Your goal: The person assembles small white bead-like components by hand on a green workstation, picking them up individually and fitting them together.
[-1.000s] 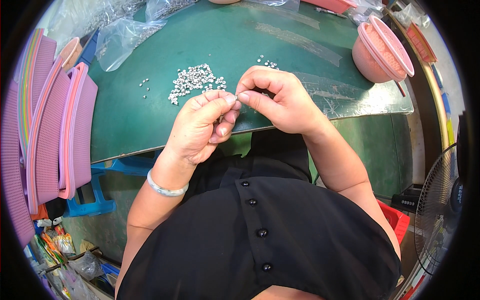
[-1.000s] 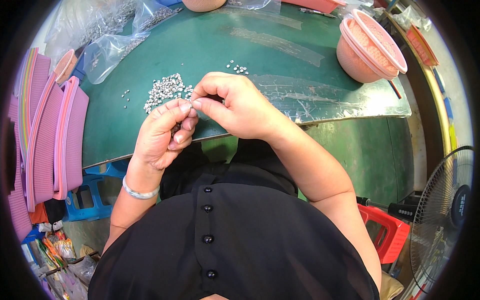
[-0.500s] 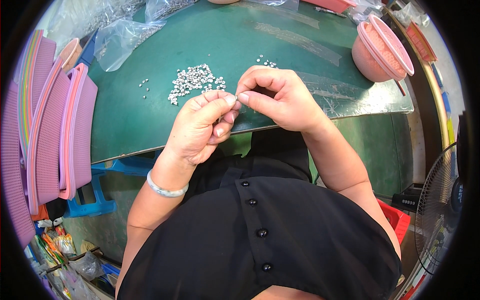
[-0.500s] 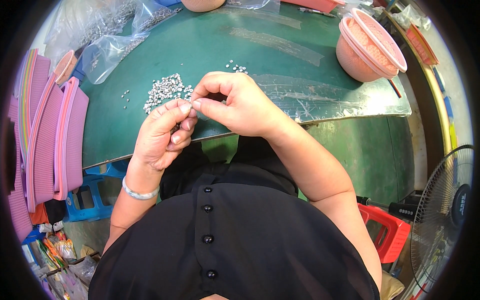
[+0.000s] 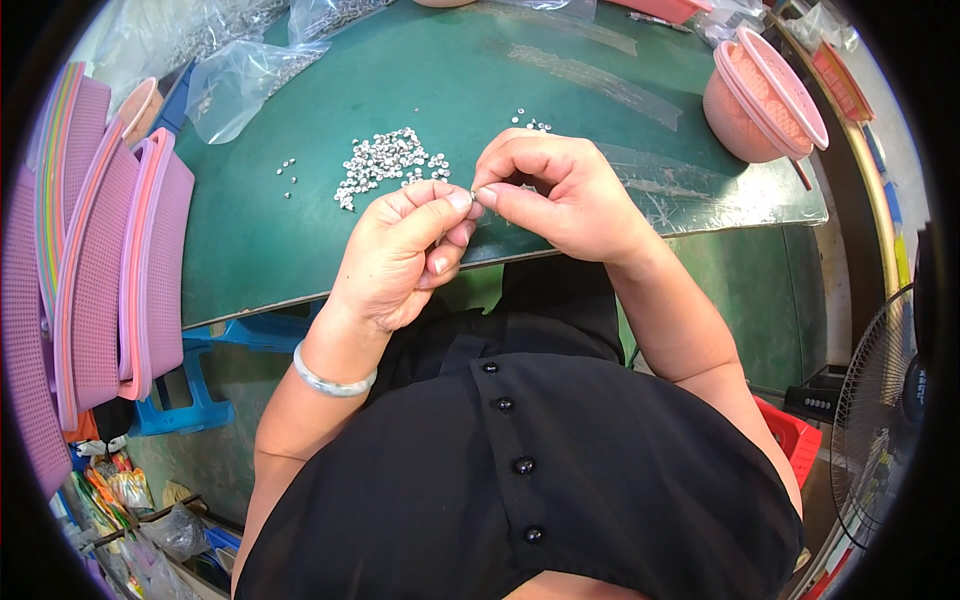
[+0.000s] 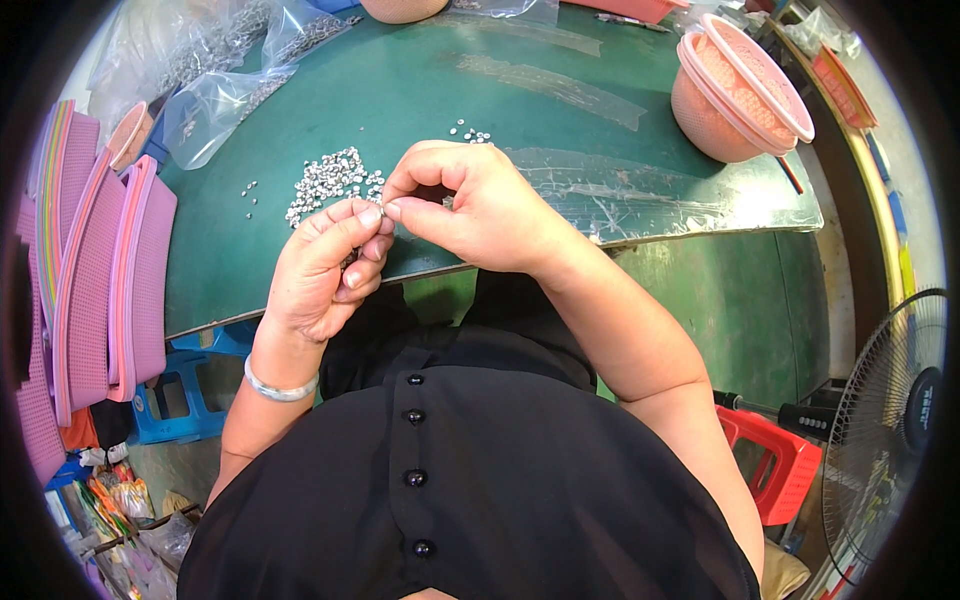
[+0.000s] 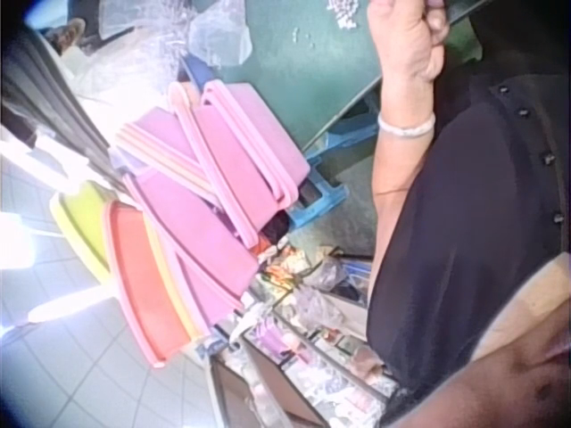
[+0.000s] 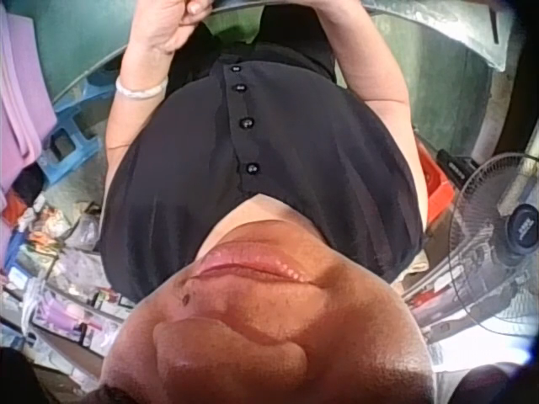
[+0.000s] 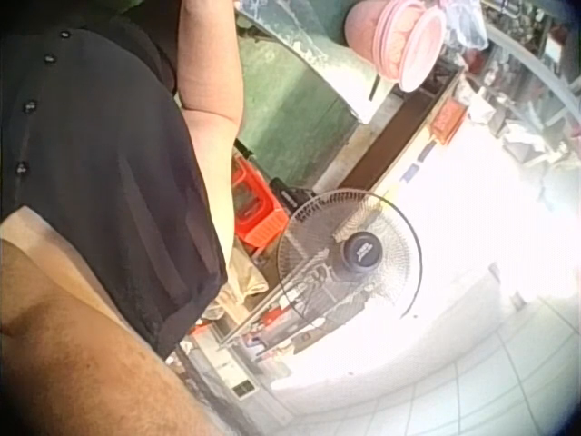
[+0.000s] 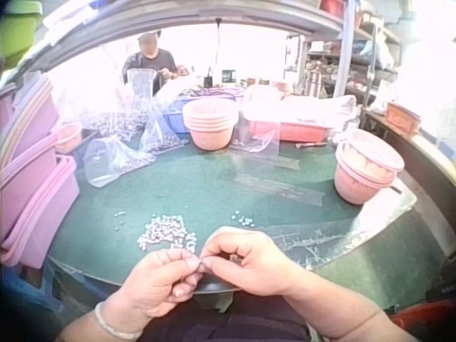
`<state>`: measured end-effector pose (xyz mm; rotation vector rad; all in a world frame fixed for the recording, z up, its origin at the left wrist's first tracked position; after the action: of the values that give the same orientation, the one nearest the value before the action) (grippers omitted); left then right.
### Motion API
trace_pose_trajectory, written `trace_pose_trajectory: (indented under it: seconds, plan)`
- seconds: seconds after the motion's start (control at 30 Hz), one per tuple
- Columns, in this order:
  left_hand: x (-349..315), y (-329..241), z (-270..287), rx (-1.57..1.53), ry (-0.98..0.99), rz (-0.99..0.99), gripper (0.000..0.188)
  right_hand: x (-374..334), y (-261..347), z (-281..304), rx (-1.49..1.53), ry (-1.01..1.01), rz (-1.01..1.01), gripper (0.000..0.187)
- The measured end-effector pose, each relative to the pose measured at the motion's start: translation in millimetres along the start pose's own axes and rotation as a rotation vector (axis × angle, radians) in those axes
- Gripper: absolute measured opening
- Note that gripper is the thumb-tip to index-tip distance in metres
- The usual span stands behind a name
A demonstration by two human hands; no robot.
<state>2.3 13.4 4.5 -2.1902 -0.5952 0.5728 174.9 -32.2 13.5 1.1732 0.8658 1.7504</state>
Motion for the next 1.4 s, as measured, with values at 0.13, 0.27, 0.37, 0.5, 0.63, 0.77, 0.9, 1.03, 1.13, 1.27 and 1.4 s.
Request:
trace_pose_trajectory:
  seconds: [0.13,0.27,0.37,0.5,0.63,0.77,0.9,1.03,1.13,1.27,1.4]
  plan:
    - [0.0,0.2,-0.1,0.017,0.005,-0.010,0.012,-0.4,0.1,1.3,-0.032,0.005,0.005,0.001]
    - [0.3,1.7,0.6,0.033,-0.009,-0.019,0.012,0.0,-4.2,1.3,-0.029,-0.027,0.063,0.005]
    - [0.2,2.0,0.1,0.052,-0.017,-0.031,0.011,-0.3,-4.0,1.7,-0.035,-0.027,0.059,0.005]
    - [0.0,2.5,-1.3,0.049,-0.034,-0.042,0.011,0.0,-3.1,1.8,-0.044,-0.031,0.074,0.005]
    - [0.2,3.5,-4.5,0.072,-0.068,-0.052,0.012,-0.1,0.1,0.3,-0.087,-0.045,0.090,0.005]
    - [1.0,3.7,-1.9,0.028,-0.054,-0.044,0.010,-1.7,2.7,-1.8,-0.065,-0.068,0.085,0.005]
    - [0.5,4.8,-5.1,0.049,-0.084,-0.072,0.010,-4.0,5.7,-2.5,-0.050,-0.044,0.000,0.005]
    - [0.6,6.7,-3.4,0.083,-0.051,-0.091,0.013,-5.9,7.2,-6.0,0.002,-0.097,-0.011,0.006]
    - [-0.7,6.1,-5.3,0.088,-0.091,-0.092,0.012,-6.2,6.3,-6.9,-0.016,-0.108,0.002,0.006]
    - [-1.0,4.8,-7.8,0.070,-0.096,-0.108,0.014,-6.2,5.5,-7.9,-0.020,-0.111,0.019,0.007]
    - [-0.6,5.8,-6.0,0.071,-0.088,-0.109,0.011,-6.6,0.6,-10.3,0.057,-0.122,0.032,0.007]
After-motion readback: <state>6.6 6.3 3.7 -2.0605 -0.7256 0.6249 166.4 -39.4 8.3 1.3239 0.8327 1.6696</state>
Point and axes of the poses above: each hand's wrist, its own x-axis towards the middle knuckle, its own z-axis out of the back of the hand, y = z × x, the point moved 1 cm from there along x, towards the middle knuckle, and after that the axes turned 5 degrees about y, right-handed, at the moved point
